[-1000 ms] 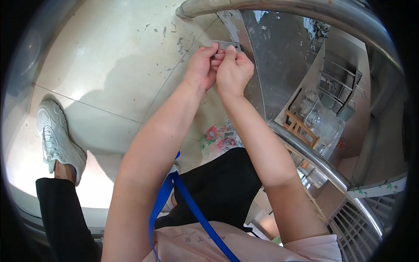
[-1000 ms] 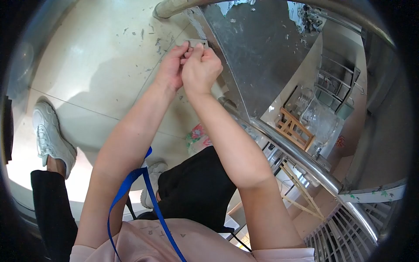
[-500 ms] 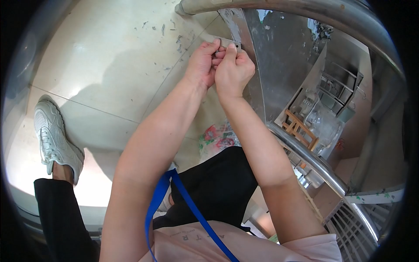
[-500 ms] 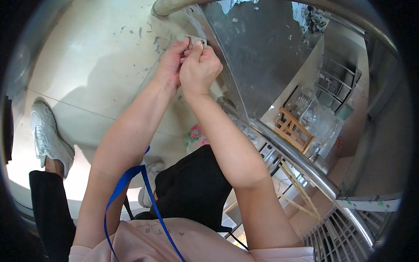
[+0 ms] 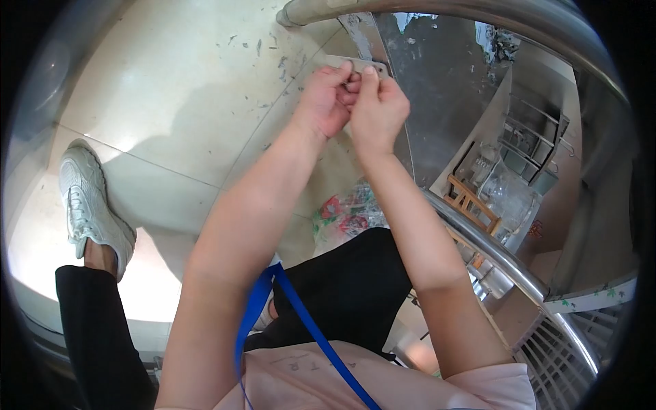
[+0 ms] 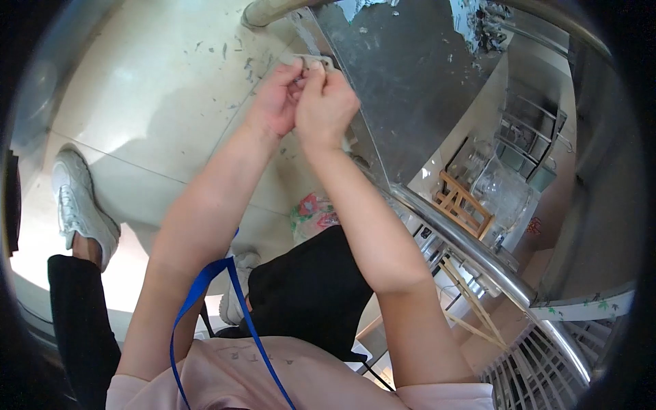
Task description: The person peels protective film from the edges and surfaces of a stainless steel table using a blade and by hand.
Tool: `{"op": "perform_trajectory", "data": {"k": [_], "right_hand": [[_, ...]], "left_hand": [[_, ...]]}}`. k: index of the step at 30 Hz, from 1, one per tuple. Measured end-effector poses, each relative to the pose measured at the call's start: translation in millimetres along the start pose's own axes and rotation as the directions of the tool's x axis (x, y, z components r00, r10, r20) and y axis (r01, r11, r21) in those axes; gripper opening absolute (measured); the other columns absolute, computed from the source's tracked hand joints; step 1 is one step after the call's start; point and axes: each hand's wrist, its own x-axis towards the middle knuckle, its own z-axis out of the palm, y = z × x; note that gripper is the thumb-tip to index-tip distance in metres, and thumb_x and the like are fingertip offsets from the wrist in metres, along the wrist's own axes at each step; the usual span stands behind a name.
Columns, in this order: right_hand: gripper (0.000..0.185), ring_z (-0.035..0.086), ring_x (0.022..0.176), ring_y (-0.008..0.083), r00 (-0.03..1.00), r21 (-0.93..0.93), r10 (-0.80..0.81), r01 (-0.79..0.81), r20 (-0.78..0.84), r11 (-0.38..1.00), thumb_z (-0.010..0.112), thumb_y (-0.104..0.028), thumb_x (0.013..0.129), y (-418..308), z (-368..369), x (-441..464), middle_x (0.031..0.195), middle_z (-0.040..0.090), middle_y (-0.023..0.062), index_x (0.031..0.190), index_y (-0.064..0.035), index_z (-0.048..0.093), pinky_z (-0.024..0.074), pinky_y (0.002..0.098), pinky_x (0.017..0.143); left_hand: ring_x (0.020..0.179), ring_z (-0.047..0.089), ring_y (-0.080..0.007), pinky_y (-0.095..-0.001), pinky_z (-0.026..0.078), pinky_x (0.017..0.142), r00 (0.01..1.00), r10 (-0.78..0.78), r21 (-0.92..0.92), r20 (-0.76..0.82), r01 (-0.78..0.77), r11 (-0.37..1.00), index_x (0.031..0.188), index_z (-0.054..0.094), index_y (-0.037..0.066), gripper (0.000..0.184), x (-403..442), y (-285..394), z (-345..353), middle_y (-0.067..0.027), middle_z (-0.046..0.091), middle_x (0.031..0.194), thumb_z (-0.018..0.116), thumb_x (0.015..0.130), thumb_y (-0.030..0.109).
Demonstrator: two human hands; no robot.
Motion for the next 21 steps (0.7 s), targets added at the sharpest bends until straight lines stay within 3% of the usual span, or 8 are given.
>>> {"op": "perform_trajectory", "data": {"k": [2, 7, 10, 16, 21], "right_hand": [[0.022, 0.058, 0.054, 0.0128, 1.000, 0.059, -0.012, 0.013, -0.022, 0.998, 0.051, -0.014, 0.081, -4, -17, -1, 0.059, 0.060, 0.0091, 0.070, 0.0039, 0.059, 0.0450, 0.0261, 0.053], [0.022, 0.057, 0.055, 0.0145, 0.991, -0.155, -0.132, 0.129, -0.011, 0.979, 0.050, -0.013, 0.082, -18, -44, -4, 0.059, 0.060, 0.0096, 0.071, 0.0034, 0.058, 0.0443, 0.0273, 0.054], [0.022, 0.057, 0.054, 0.0153, 0.990, -0.171, -0.138, 0.135, -0.007, 0.976, 0.050, -0.013, 0.082, -21, -49, -6, 0.059, 0.060, 0.0098, 0.071, 0.0034, 0.058, 0.0442, 0.0279, 0.054], [0.023, 0.058, 0.051, 0.0191, 0.971, -0.216, -0.235, 0.219, -0.052, 0.951, 0.050, -0.014, 0.082, -21, -45, -1, 0.057, 0.059, 0.0112, 0.066, 0.0030, 0.055, 0.0439, 0.0292, 0.051], [0.024, 0.057, 0.051, 0.0229, 0.957, -0.238, -0.283, 0.260, -0.068, 0.936, 0.051, -0.013, 0.081, -25, -44, 1, 0.058, 0.057, 0.0132, 0.062, 0.0017, 0.051, 0.0431, 0.0307, 0.050]], "left_hand": [[0.061, 0.050, -0.0119, -0.0258, 0.044, 0.056, 0.998, 0.004, -0.013, 0.064, -0.004, 1.000, 0.082, 0.051, 0.005, 0.015, -8, -12, 16, -0.0033, 0.053, 0.072, 0.048, 0.086, 0.019], [0.069, 0.053, -0.0149, -0.0265, 0.044, 0.060, 0.994, 0.010, -0.119, 0.110, 0.003, 0.993, 0.089, 0.049, 0.003, 0.023, -13, -33, 26, -0.0055, 0.054, 0.079, 0.038, 0.091, 0.024], [0.071, 0.054, -0.0158, -0.0276, 0.045, 0.061, 0.997, 0.006, -0.086, 0.079, 0.001, 0.996, 0.090, 0.048, 0.003, 0.023, -13, -38, 28, -0.0062, 0.054, 0.081, 0.038, 0.091, 0.023], [0.069, 0.054, -0.0181, -0.0305, 0.046, 0.065, 0.988, -0.044, -0.162, -0.147, 0.020, 0.987, 0.087, 0.048, 0.002, 0.022, -10, -36, 34, -0.0075, 0.054, 0.079, 0.039, 0.090, 0.022], [0.069, 0.054, -0.0197, -0.0316, 0.046, 0.067, 0.991, 0.004, -0.119, -0.132, -0.020, 0.993, 0.087, 0.048, 0.001, 0.022, -15, -32, 41, -0.0086, 0.053, 0.079, 0.037, 0.090, 0.020]]}}
